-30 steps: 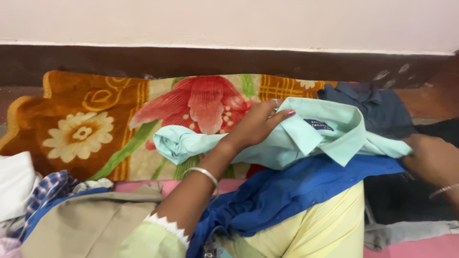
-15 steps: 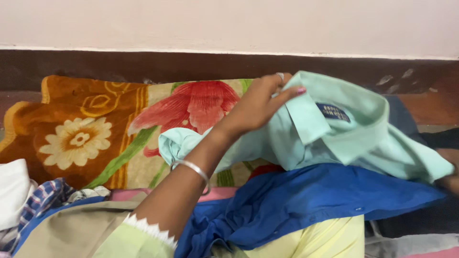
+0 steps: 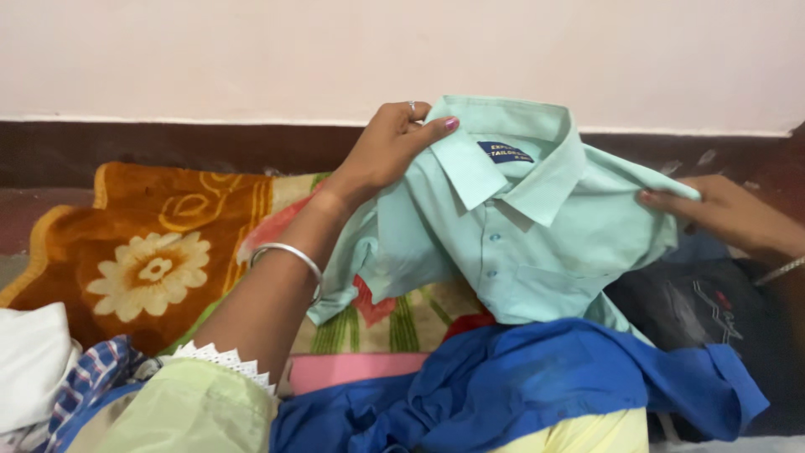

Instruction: The person buttons a light green shirt and smooths the fabric on a floral blanket.

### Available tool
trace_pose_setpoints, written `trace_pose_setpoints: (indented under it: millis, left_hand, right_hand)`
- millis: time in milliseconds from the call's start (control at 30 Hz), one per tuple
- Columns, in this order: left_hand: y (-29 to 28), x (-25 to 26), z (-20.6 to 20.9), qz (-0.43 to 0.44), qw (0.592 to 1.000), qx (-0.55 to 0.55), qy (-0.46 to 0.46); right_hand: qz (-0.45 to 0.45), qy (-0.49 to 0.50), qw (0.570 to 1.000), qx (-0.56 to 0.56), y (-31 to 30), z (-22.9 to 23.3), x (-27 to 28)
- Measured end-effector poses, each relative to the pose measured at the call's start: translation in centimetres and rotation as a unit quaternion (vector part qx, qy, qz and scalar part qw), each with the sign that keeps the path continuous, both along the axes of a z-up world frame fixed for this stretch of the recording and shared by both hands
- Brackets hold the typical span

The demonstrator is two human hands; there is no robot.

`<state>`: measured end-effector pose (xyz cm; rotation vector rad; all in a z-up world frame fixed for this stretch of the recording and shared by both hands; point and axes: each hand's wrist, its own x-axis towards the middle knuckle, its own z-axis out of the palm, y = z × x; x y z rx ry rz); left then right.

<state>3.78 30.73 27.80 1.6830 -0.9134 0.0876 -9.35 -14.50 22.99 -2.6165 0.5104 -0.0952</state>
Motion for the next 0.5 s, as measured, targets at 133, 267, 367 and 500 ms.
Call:
trace_pose_setpoints:
  millis: [133, 267, 367, 500]
  left_hand:
    - [2.8, 0.1, 3.3, -0.028, 0.955, -0.030, -0.293]
    - [6.2, 0.2, 8.1, 0.033, 0.985, 0.090, -0.145]
    - [8.0, -0.5, 11.6, 0.120, 0.963, 0.111, -0.212]
    - [10.6, -1.5, 15.9, 0.150, 0.959, 0.110, -0.212]
  right_hand:
    - [0.060, -0.134, 0.989, 0.020, 3.9, 2.4, 1.3]
    - [0.159, -0.230, 0.960, 0.034, 7.9, 6.2, 2.1]
    - [0.126, -0.272, 0.950, 0.088, 10.5, 8.4, 2.1]
    - [0.185, -0.465, 0.866, 0.002, 13.9, 11.5, 3.3]
